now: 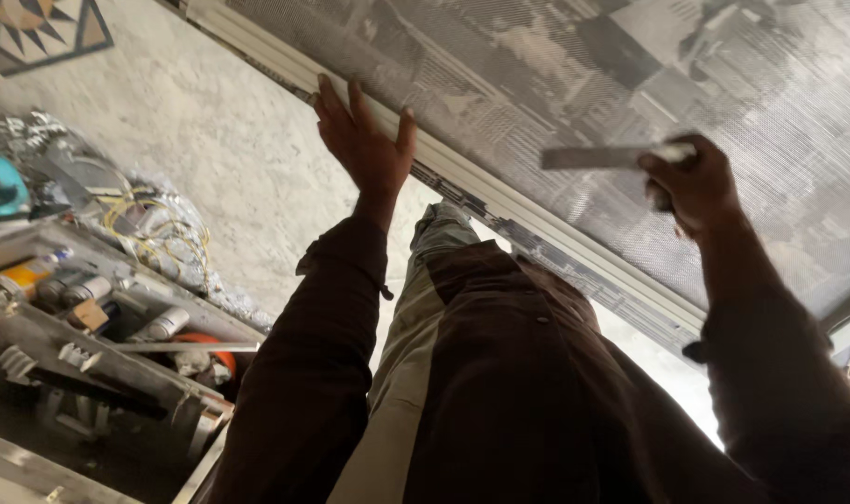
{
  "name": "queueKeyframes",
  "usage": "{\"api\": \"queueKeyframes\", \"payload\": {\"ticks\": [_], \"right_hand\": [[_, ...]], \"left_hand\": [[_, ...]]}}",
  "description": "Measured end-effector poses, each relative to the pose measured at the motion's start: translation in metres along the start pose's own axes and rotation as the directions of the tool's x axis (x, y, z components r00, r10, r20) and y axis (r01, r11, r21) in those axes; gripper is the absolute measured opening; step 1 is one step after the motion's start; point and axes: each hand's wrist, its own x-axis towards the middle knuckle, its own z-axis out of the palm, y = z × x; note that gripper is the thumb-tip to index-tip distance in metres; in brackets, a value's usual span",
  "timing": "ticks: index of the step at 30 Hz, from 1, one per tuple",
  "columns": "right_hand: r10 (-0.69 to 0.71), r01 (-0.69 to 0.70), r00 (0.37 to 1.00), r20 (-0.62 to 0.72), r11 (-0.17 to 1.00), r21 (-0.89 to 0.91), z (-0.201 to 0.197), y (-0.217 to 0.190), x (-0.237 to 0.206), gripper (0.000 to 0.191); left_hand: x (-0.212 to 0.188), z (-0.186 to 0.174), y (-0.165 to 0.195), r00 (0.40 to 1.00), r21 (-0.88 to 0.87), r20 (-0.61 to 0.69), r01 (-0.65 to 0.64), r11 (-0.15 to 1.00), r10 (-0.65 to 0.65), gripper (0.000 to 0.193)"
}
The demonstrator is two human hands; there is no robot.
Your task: The person fits a gray insect mesh over a white window screen frame lying on the floor, pressing the mesh edge into the frame groove with a flat hand tool while holding the frame steady. They then trim the excess mesh along the frame edge with scissors and press the mesh and spline into place around the frame.
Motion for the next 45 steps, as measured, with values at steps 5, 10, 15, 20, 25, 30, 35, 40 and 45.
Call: {"api": "queueKeyframes", "payload": {"ticks": [5,10,15,20,25,30,35,40,45], "right_hand": [[-0.184,0.308,0.937,0.298,0.837,-0.452,0.092,-0.094,0.065,0.023],[-0.162,0.452,0.845,0.509,0.725,-0.52,0.131,-0.14,0.103,0.026],[-0.127,0.527,0.782,0.61,0.658,-0.538,0.133,-0.144,0.127,0.03],[-0.114,0.551,0.753,0.648,0.648,-0.527,0.133,-0.155,0.139,0.029],[-0.111,0.555,0.726,0.679,0.677,-0.483,0.134,-0.147,0.143,0.028],[-0.046,0.468,0.726,0.686,0.764,-0.444,0.141,-0.144,0.15,0.025],[-0.095,0.545,0.762,0.64,0.628,-0.556,0.171,-0.177,0.095,0.029],[-0.289,0.647,0.762,0.58,0.384,-0.658,0.181,-0.157,0.031,0.023],[-0.246,0.708,0.672,0.698,0.49,-0.509,0.129,-0.124,0.112,0.031]], "left_hand": [[-0.005,0.025,0.01,0.982,-0.13,0.039,0.188,0.973,-0.184,0.089],[-0.012,0.027,0.018,0.976,-0.236,0.041,0.219,0.947,-0.215,0.092],[-0.014,0.026,0.022,0.965,-0.26,0.069,0.264,0.929,-0.255,0.082],[-0.013,0.025,0.027,0.975,-0.286,-0.013,0.211,0.935,-0.224,0.08],[-0.01,0.025,0.028,0.972,-0.274,-0.021,0.218,0.937,-0.233,0.085],[-0.01,0.027,0.029,0.972,-0.277,-0.03,0.215,0.936,-0.232,0.084],[-0.009,0.028,0.03,0.974,-0.264,0.0,0.22,0.939,-0.228,0.078],[-0.006,0.03,0.031,0.976,-0.25,-0.054,0.193,0.949,-0.213,0.08],[-0.011,0.029,0.027,0.98,-0.261,-0.046,0.177,0.949,-0.195,0.081]]}}
